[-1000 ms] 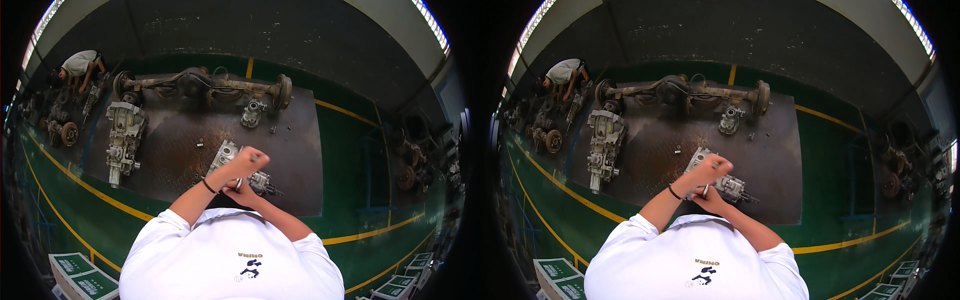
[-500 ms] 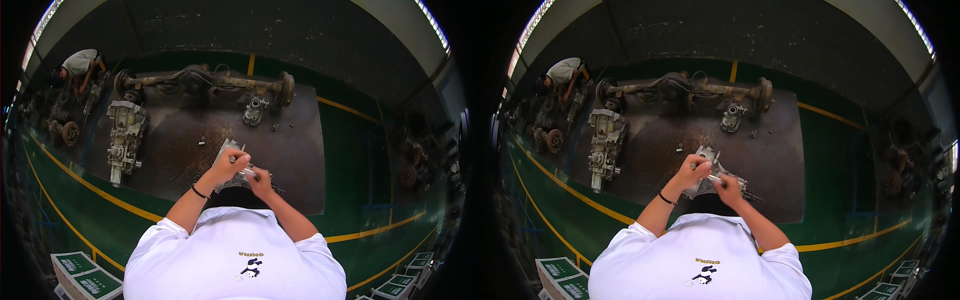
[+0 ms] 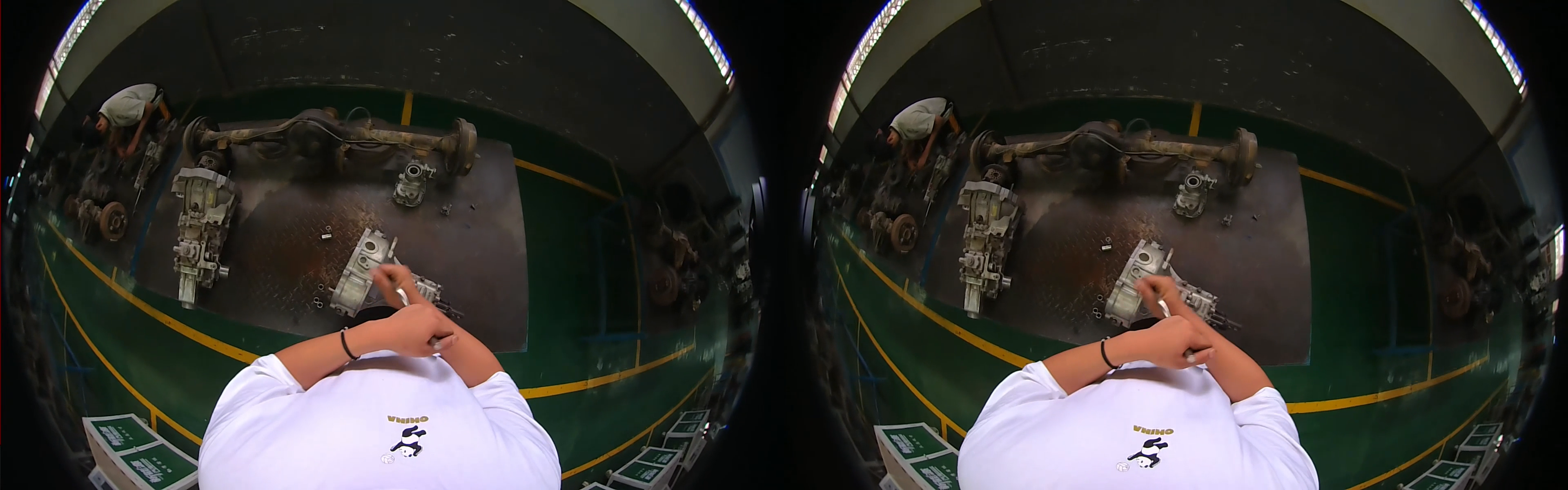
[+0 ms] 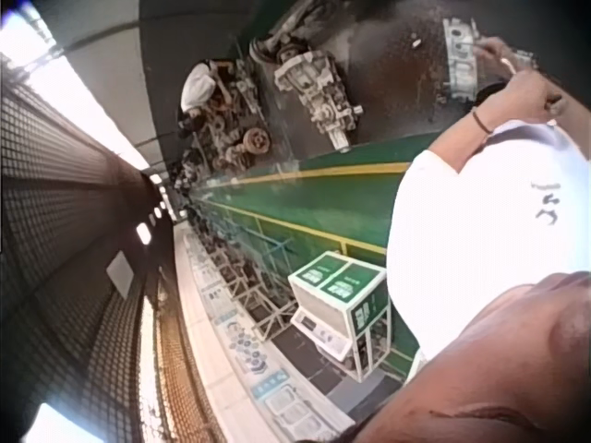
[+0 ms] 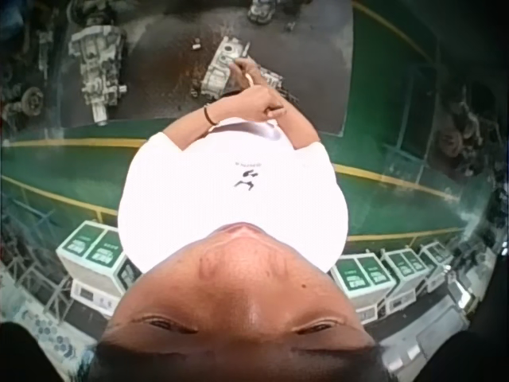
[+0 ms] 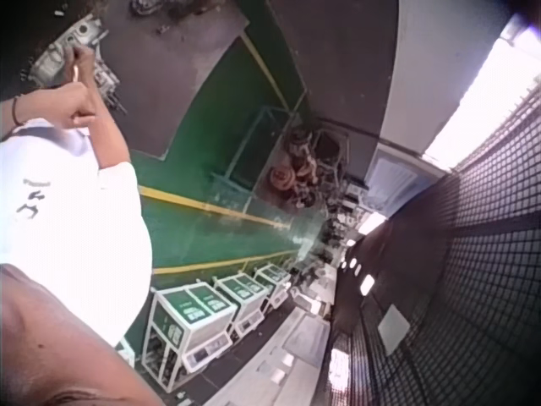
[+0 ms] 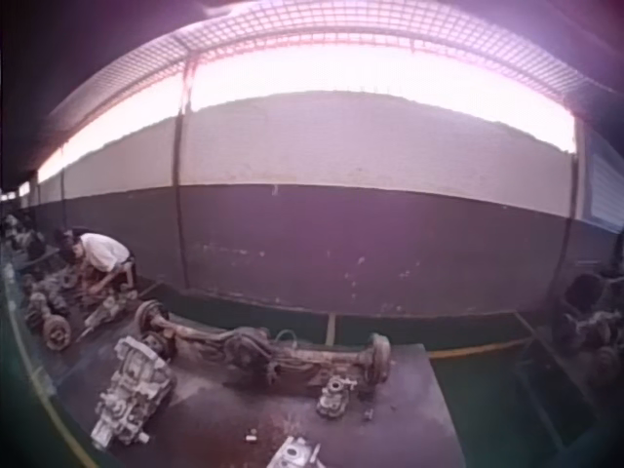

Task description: Use a speed handle wrench to remove bolts from an automotive transmission housing and separate the casing sections.

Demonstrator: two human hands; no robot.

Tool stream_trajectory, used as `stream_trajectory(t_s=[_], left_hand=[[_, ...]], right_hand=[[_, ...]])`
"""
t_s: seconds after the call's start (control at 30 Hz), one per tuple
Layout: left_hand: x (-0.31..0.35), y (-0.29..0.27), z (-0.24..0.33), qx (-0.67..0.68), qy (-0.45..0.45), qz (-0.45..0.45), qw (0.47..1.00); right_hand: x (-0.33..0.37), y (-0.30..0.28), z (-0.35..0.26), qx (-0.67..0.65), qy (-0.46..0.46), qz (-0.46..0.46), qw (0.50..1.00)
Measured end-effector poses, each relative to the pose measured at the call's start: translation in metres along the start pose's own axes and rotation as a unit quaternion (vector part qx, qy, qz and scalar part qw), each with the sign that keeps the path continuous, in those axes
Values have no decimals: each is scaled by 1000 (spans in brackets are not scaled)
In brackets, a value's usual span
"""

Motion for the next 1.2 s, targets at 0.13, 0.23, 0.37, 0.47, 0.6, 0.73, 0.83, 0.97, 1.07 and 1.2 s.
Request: stream_trajectory(t_s=[0.13, 0.23, 0.37, 0.47, 0.6, 0.73, 0.83, 0.97, 1.07, 1.2], left_hand=[[34, -45, -15, 164, -42, 279, 945], [43, -80, -43, 362, -129, 373, 844], [15, -62, -44, 152, -119, 257, 947], [-10, -18, -20, 110, -119, 29, 986], [-9, 11, 5, -9, -80, -76, 994], [15, -8, -2, 107, -58, 22, 992], [33, -41, -21, 182, -90, 240, 949], [30, -65, -43, 262, -157, 315, 899], [13, -57, -40, 195, -112, 272, 936], [-9, -26, -24, 67, -97, 78, 990]], right_hand=[[13, -33, 6, 50, 46, 117, 991], [54, -19, 3, 193, -156, 4, 969], [61, 23, 5, 167, -154, -93, 969], [36, 34, 7, 21, -110, -213, 971], [5, -2, 6, 91, -43, -226, 969], [16, -50, -2, 34, 15, -41, 998], [49, -60, -7, 68, 15, -23, 997], [81, -32, -10, 161, -120, -143, 969], [76, -3, -8, 114, -100, -139, 979], [38, 12, -8, 118, -149, -124, 974]])
Point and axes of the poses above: each hand's wrist, its own x-axis away from the middle knuckle, its own y-axis out of the palm, z = x × y, the point moved 1 cm from there along -x, towards the middle knuckle, and after that the axes turned 8 degrees about x, right-handed, at the moved point
